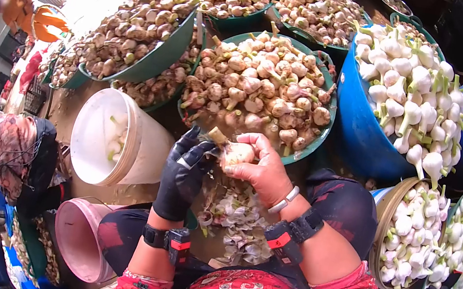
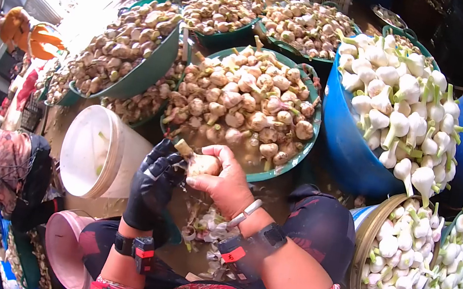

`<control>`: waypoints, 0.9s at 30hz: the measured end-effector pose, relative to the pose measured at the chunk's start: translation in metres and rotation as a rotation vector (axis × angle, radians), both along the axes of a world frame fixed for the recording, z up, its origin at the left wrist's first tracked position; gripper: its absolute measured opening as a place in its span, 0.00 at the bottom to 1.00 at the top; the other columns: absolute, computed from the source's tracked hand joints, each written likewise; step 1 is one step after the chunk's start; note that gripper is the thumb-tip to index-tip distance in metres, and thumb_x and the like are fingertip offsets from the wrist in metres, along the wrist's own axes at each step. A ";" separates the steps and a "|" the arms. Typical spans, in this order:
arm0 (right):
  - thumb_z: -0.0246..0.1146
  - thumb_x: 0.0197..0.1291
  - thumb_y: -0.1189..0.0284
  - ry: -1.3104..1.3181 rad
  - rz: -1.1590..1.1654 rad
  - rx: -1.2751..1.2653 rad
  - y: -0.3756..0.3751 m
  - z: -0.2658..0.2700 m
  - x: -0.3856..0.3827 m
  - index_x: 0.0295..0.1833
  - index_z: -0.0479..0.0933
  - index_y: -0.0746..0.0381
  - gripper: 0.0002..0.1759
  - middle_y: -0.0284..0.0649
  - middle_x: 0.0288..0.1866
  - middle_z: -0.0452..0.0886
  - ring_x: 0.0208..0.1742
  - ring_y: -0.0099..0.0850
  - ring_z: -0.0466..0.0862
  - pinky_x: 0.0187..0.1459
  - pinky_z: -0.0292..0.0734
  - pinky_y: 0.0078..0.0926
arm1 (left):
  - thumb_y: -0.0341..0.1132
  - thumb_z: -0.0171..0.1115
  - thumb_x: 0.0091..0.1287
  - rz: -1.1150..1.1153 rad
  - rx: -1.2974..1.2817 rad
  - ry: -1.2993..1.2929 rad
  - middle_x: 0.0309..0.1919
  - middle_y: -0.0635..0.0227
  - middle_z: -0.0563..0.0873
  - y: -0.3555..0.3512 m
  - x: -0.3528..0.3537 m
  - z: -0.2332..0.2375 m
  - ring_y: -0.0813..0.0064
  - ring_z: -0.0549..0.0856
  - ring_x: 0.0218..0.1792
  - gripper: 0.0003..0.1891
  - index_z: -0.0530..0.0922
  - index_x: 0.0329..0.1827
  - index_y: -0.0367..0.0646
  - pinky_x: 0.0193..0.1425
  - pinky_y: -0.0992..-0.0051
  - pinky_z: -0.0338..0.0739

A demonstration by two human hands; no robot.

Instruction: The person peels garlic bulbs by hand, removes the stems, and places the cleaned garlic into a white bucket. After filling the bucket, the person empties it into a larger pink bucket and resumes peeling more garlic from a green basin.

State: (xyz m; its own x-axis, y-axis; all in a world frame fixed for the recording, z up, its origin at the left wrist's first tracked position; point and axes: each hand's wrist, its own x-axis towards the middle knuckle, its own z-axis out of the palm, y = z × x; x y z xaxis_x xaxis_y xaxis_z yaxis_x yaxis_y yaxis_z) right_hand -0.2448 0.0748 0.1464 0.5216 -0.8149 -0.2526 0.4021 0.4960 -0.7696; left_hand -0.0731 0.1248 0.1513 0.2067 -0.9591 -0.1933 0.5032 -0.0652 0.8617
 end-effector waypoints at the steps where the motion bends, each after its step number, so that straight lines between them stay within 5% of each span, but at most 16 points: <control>1: 0.69 0.46 0.81 0.088 0.018 -0.176 -0.001 -0.002 0.001 0.59 0.67 0.59 0.32 0.33 0.48 0.76 0.46 0.25 0.78 0.47 0.77 0.26 | 0.31 0.55 0.69 -0.030 0.039 -0.083 0.49 0.65 0.81 0.000 -0.002 0.010 0.76 0.81 0.46 0.21 0.68 0.64 0.38 0.52 0.73 0.78; 6: 0.72 0.37 0.84 0.385 -0.059 -0.705 -0.001 -0.003 0.002 0.54 0.74 0.60 0.32 0.34 0.49 0.77 0.53 0.25 0.77 0.56 0.73 0.24 | 0.34 0.59 0.68 -0.070 0.089 -0.178 0.42 0.67 0.83 -0.004 -0.009 0.017 0.78 0.83 0.40 0.15 0.76 0.55 0.36 0.47 0.75 0.79; 12: 0.72 0.38 0.84 0.378 -0.065 -0.803 -0.007 -0.002 -0.003 0.59 0.73 0.60 0.36 0.35 0.52 0.78 0.54 0.26 0.77 0.56 0.73 0.24 | 0.32 0.60 0.67 -0.046 0.132 -0.147 0.35 0.67 0.85 -0.008 -0.010 0.000 0.78 0.84 0.34 0.09 0.80 0.44 0.36 0.41 0.78 0.79; 18: 0.67 0.50 0.84 -0.012 0.041 -0.106 -0.005 0.003 -0.005 0.63 0.71 0.62 0.31 0.34 0.48 0.80 0.46 0.24 0.81 0.52 0.77 0.22 | 0.31 0.58 0.67 -0.069 0.215 -0.135 0.33 0.68 0.83 -0.004 -0.006 0.009 0.77 0.81 0.30 0.08 0.78 0.44 0.36 0.36 0.77 0.79; 22: 0.66 0.53 0.82 -0.040 0.028 -0.176 -0.004 -0.003 -0.001 0.67 0.67 0.61 0.33 0.35 0.51 0.79 0.49 0.23 0.79 0.51 0.77 0.22 | 0.32 0.57 0.67 -0.066 0.202 -0.127 0.33 0.67 0.83 0.000 -0.002 0.011 0.75 0.82 0.30 0.09 0.78 0.43 0.36 0.35 0.74 0.81; 25: 0.66 0.49 0.84 -0.020 0.051 -0.213 -0.004 -0.004 0.003 0.65 0.68 0.61 0.35 0.35 0.51 0.76 0.48 0.22 0.78 0.50 0.77 0.21 | 0.32 0.58 0.66 -0.171 0.082 -0.367 0.34 0.66 0.83 0.003 0.015 0.001 0.73 0.84 0.31 0.09 0.78 0.44 0.35 0.35 0.72 0.82; 27: 0.65 0.50 0.84 0.001 0.040 -0.255 -0.002 -0.003 0.005 0.66 0.67 0.62 0.35 0.36 0.50 0.76 0.47 0.23 0.78 0.50 0.77 0.23 | 0.32 0.58 0.66 -0.266 -0.247 -1.277 0.35 0.66 0.84 0.002 0.019 -0.002 0.74 0.84 0.31 0.10 0.78 0.45 0.36 0.34 0.74 0.81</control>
